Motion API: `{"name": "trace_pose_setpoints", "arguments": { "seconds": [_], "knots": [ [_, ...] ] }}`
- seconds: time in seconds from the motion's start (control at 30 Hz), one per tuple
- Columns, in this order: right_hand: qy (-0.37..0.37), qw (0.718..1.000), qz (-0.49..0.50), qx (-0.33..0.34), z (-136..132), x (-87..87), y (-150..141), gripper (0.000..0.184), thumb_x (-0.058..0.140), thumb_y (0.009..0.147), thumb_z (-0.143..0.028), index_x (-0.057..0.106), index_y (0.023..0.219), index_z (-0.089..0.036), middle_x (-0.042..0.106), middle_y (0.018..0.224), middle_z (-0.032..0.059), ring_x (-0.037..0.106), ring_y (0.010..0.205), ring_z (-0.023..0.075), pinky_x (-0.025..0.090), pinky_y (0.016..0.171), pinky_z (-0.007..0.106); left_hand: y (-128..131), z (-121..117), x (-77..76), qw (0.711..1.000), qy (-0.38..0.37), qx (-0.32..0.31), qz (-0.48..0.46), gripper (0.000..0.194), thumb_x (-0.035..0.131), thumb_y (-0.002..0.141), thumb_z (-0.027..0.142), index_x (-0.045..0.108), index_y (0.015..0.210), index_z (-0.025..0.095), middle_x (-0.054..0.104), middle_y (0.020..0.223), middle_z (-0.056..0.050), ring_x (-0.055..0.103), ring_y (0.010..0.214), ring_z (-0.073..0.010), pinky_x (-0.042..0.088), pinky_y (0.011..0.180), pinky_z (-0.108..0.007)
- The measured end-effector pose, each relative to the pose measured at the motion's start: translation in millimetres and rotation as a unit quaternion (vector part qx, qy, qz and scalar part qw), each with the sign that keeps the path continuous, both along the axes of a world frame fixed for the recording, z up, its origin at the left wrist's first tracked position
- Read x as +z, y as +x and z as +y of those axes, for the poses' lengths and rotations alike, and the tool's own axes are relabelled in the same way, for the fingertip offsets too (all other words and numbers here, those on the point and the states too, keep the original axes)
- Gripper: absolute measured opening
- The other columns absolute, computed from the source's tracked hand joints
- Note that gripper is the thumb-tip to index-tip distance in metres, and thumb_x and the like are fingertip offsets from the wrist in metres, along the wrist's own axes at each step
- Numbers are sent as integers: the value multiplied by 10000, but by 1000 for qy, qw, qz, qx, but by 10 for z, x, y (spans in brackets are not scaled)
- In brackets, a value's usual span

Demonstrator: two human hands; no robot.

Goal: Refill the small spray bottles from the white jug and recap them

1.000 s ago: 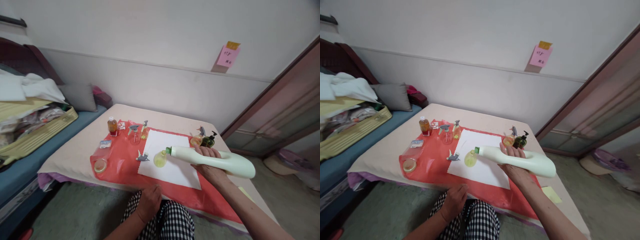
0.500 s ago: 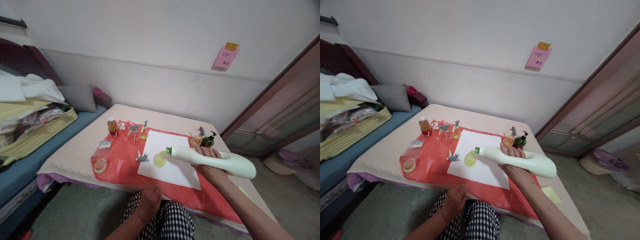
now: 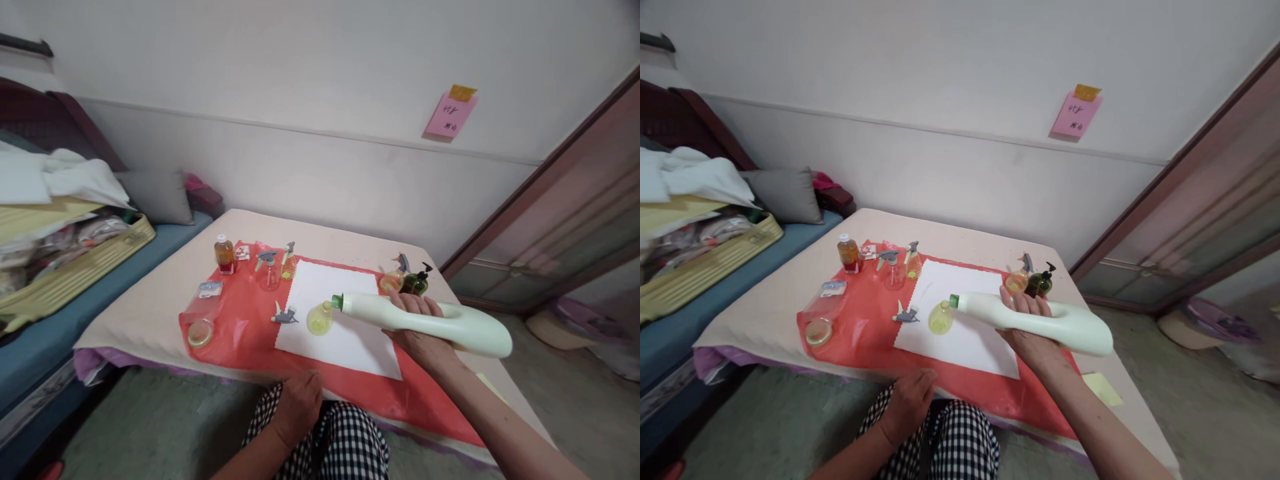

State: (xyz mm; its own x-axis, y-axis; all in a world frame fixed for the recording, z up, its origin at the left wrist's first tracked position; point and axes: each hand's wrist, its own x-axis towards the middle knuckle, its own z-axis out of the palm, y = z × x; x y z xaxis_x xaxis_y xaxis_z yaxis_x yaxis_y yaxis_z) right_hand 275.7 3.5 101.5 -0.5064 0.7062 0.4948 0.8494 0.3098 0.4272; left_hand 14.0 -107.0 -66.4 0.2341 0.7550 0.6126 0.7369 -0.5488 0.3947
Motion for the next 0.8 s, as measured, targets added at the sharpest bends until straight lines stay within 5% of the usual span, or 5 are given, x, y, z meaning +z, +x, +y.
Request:
{"name": "trace_pose_setpoints", "arguments": {
  "seconds": [0.8],
  "knots": [
    [1,1000,-12,-1,-8,-1,22,678,531,927,-320,264,1515,-113,607,1235,179,532,1167,301,330,1064,480,5,1,7,1000,-5,0,-3,220,425,915,67,585,1023,173,694,837,-69,693,760,-202,583,673,-331]
  ]
}}
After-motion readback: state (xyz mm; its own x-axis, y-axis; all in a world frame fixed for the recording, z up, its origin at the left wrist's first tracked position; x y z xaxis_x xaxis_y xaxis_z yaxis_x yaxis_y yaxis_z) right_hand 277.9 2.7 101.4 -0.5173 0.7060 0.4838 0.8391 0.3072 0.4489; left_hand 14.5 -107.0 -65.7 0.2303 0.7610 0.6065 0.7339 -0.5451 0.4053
